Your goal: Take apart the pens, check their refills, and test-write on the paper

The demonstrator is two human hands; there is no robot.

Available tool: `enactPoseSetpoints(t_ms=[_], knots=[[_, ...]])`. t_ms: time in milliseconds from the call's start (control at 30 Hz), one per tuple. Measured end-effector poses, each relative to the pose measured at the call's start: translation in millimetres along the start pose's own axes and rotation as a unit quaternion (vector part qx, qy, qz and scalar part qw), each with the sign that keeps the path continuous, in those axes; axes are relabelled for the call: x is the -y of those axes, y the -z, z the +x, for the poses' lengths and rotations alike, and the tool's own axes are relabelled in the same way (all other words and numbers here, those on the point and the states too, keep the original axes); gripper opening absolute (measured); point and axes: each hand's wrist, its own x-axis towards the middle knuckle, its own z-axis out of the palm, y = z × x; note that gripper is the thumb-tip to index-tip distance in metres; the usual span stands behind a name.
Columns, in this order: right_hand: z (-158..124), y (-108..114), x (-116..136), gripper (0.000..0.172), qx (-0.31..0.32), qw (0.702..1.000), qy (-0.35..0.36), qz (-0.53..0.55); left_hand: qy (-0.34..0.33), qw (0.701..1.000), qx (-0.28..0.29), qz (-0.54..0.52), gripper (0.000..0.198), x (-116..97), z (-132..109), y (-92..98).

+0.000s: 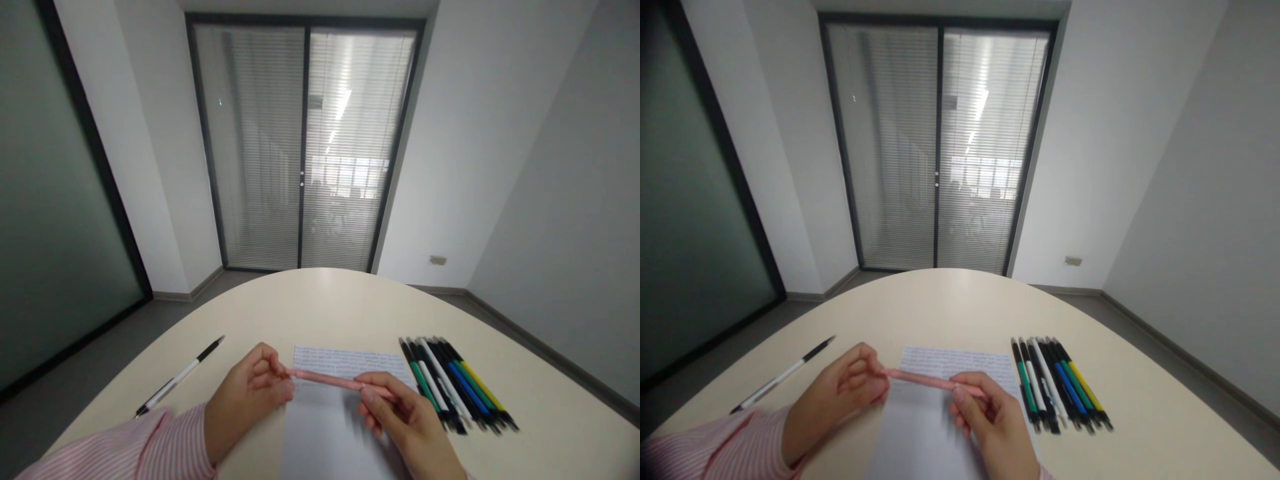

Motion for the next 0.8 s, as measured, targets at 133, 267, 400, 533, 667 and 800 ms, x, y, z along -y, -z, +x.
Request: enactPoseSetpoints(t_ms=[133,267,400,533,667,800], knots=[[0,-1,0,0.038,0.001,1.0,0.0,0.002,-0.016,1.0,0.004,0.022,0.04,2,-3,3.1],[-2,-3,4,0.036,-0.014,1.0,0.003,0.008,-0.033,0.999,-0.007,0.034,0.041,-1,-4,4.6],[-2,-3,5,0.038,-0.012,1.0,0.003,0.003,-0.072,0.997,-0.014,0.034,0.041,-7,-3,3.9],[-2,-2,4,0.038,-0.004,1.0,0.001,0.003,-0.073,0.997,-0.012,0.003,0.04,-8,-4,4.0],[-1,-2,5,0.036,-0.008,1.0,0.003,0.002,-0.048,0.999,-0.013,-0.01,0.037,-6,-4,6.3],[-1,-2,6,0.037,-0.024,1.0,0.01,0.003,-0.045,0.997,-0.035,0.046,0.024,-2,-2,7.7]])
